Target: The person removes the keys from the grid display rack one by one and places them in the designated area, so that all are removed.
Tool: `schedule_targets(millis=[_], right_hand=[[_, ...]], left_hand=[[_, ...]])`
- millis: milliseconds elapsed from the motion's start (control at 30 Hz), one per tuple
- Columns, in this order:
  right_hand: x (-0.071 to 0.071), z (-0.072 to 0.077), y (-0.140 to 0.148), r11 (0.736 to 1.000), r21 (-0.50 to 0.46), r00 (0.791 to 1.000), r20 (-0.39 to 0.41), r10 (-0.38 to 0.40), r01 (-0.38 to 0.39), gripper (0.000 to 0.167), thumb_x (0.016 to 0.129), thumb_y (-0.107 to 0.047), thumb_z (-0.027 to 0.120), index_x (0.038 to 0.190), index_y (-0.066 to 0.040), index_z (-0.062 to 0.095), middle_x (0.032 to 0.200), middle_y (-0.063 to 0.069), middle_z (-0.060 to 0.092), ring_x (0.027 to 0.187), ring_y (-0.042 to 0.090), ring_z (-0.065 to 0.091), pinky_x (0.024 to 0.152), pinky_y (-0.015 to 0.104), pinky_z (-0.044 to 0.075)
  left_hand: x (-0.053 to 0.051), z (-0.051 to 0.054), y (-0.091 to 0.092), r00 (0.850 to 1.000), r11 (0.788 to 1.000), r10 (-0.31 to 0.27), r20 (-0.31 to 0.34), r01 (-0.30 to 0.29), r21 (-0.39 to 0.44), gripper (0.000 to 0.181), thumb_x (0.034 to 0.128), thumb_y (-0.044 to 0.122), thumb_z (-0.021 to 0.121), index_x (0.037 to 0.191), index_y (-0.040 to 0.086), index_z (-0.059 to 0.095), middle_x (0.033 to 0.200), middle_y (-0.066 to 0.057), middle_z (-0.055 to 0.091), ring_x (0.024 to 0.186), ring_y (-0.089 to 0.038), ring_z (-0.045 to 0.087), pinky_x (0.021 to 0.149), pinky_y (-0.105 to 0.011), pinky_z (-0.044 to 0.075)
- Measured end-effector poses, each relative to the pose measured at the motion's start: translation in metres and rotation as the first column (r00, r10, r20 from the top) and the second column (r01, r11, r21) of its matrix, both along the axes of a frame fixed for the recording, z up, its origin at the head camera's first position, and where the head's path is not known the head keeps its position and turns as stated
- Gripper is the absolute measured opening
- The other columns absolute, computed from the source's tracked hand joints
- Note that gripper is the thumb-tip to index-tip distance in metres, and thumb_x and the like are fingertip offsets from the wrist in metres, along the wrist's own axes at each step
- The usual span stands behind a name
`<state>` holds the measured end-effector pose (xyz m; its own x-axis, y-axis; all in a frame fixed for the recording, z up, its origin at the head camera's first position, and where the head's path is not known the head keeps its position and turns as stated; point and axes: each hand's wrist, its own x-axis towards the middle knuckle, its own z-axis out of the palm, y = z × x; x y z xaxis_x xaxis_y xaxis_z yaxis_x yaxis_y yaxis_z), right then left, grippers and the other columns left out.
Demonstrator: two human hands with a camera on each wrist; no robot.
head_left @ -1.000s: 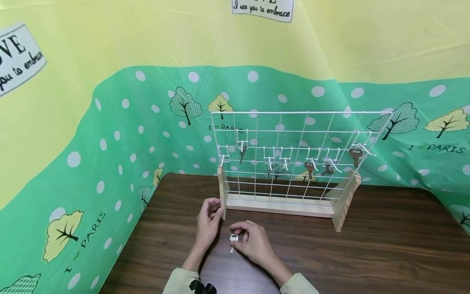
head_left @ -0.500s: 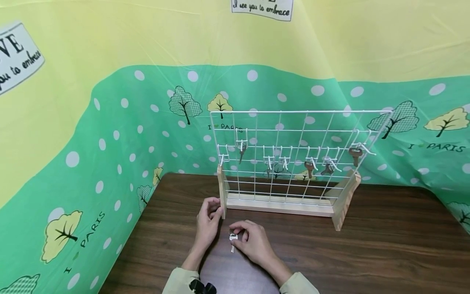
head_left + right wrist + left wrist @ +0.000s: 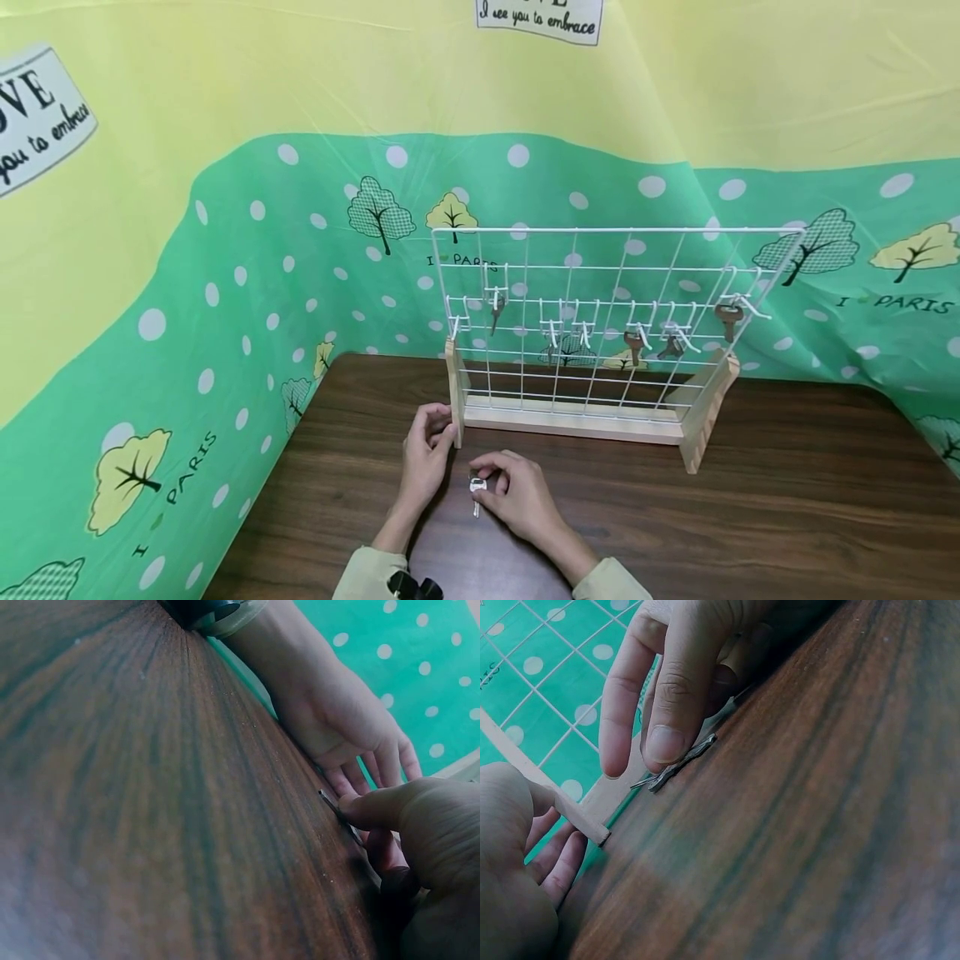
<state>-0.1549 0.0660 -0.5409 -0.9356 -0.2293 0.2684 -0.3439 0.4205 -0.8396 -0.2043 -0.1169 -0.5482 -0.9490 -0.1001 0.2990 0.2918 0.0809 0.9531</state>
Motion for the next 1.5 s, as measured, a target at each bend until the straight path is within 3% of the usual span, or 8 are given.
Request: schedule_targets(millis=[433, 633, 767, 867, 1067, 1233, 1367, 1500], right_hand=[[0.000, -0.001, -0.001, 1.000, 0.001, 1.000, -0.029, -0.002, 0.002, 0.038, 0.078, 0.005, 0.096, 0.110, -0.012, 0.083, 0.093, -0.002, 0.073, 0.063, -0.003, 0.053, 0.057, 0.018, 0.048], [0.000, -0.001, -0.001, 1.000, -0.003, 1.000, -0.023, -0.003, 0.003, 0.038, 0.079, 0.004, 0.096, 0.110, -0.012, 0.084, 0.094, -0.002, 0.073, 0.064, -0.002, 0.053, 0.058, 0.017, 0.047], [0.001, 0.000, -0.001, 1.000, -0.004, 1.000, -0.018, -0.004, 0.004, 0.037, 0.079, 0.003, 0.096, 0.110, -0.013, 0.084, 0.094, -0.003, 0.073, 0.064, -0.002, 0.054, 0.058, 0.017, 0.047], [0.002, 0.001, -0.001, 1.000, -0.009, 1.000, -0.016, -0.006, 0.006, 0.036, 0.080, 0.003, 0.096, 0.109, -0.013, 0.084, 0.094, -0.002, 0.073, 0.064, -0.002, 0.054, 0.058, 0.018, 0.047], [0.003, 0.002, -0.001, 0.999, -0.033, 1.000, -0.021, -0.005, 0.004, 0.032, 0.082, 0.003, 0.094, 0.108, -0.012, 0.084, 0.094, 0.000, 0.074, 0.064, -0.001, 0.054, 0.058, 0.017, 0.047], [0.002, 0.003, -0.001, 0.998, -0.064, 1.000, -0.009, -0.015, 0.014, 0.031, 0.083, 0.005, 0.093, 0.107, -0.013, 0.084, 0.093, 0.001, 0.075, 0.064, -0.001, 0.054, 0.058, 0.017, 0.047], [0.002, 0.005, -0.002, 0.995, -0.091, 0.999, 0.023, -0.026, 0.028, 0.030, 0.085, 0.004, 0.091, 0.107, -0.013, 0.083, 0.092, 0.000, 0.076, 0.063, -0.001, 0.054, 0.059, 0.017, 0.047], [0.003, 0.010, -0.003, 0.992, -0.121, 0.999, 0.044, -0.025, 0.030, 0.029, 0.086, 0.004, 0.091, 0.109, -0.011, 0.083, 0.092, 0.001, 0.077, 0.062, 0.000, 0.055, 0.058, 0.016, 0.047]], left_hand=[[0.000, -0.002, -0.001, 1.000, 1.000, -0.001, -0.008, 0.001, -0.004, 0.023, 0.1051, -0.005, 0.069, 0.127, -0.001, 0.064, 0.127, -0.020, 0.074, 0.120, -0.032, 0.071, 0.093, -0.024, 0.058], [-0.001, -0.007, -0.001, 0.993, 0.999, -0.005, -0.114, 0.001, -0.033, 0.022, 0.1051, -0.004, 0.070, 0.126, -0.002, 0.063, 0.122, -0.020, 0.074, 0.113, -0.023, 0.073, 0.089, -0.021, 0.058], [-0.001, -0.011, -0.003, 0.988, 1.000, -0.018, -0.150, 0.014, -0.028, 0.021, 0.1060, 0.001, 0.071, 0.126, 0.000, 0.064, 0.122, -0.019, 0.074, 0.113, -0.019, 0.073, 0.088, -0.020, 0.057], [-0.004, -0.017, -0.005, 0.986, 0.999, -0.025, -0.163, 0.021, -0.027, 0.021, 0.1065, 0.003, 0.071, 0.127, 0.001, 0.064, 0.123, -0.019, 0.074, 0.113, -0.020, 0.073, 0.088, -0.022, 0.058], [-0.013, -0.033, -0.008, 0.987, 1.000, -0.015, -0.161, 0.011, -0.028, 0.021, 0.1068, 0.009, 0.074, 0.126, 0.014, 0.067, 0.122, -0.004, 0.076, 0.113, -0.011, 0.073, 0.088, -0.022, 0.059], [-0.009, -0.024, -0.005, 0.976, 0.999, -0.023, -0.218, 0.017, -0.029, 0.020, 0.1069, 0.006, 0.072, 0.126, 0.005, 0.066, 0.120, -0.014, 0.075, 0.111, -0.015, 0.073, 0.087, -0.020, 0.058], [-0.003, -0.013, -0.003, 0.983, 1.000, -0.021, -0.185, 0.016, -0.027, 0.020, 0.1064, 0.003, 0.071, 0.125, 0.001, 0.064, 0.120, -0.018, 0.075, 0.111, -0.017, 0.073, 0.087, -0.019, 0.057], [-0.006, -0.016, -0.004, 0.982, 0.999, -0.023, -0.188, 0.016, -0.036, 0.021, 0.1069, 0.004, 0.071, 0.126, 0.000, 0.064, 0.121, -0.020, 0.074, 0.111, -0.020, 0.074, 0.087, -0.022, 0.058]])
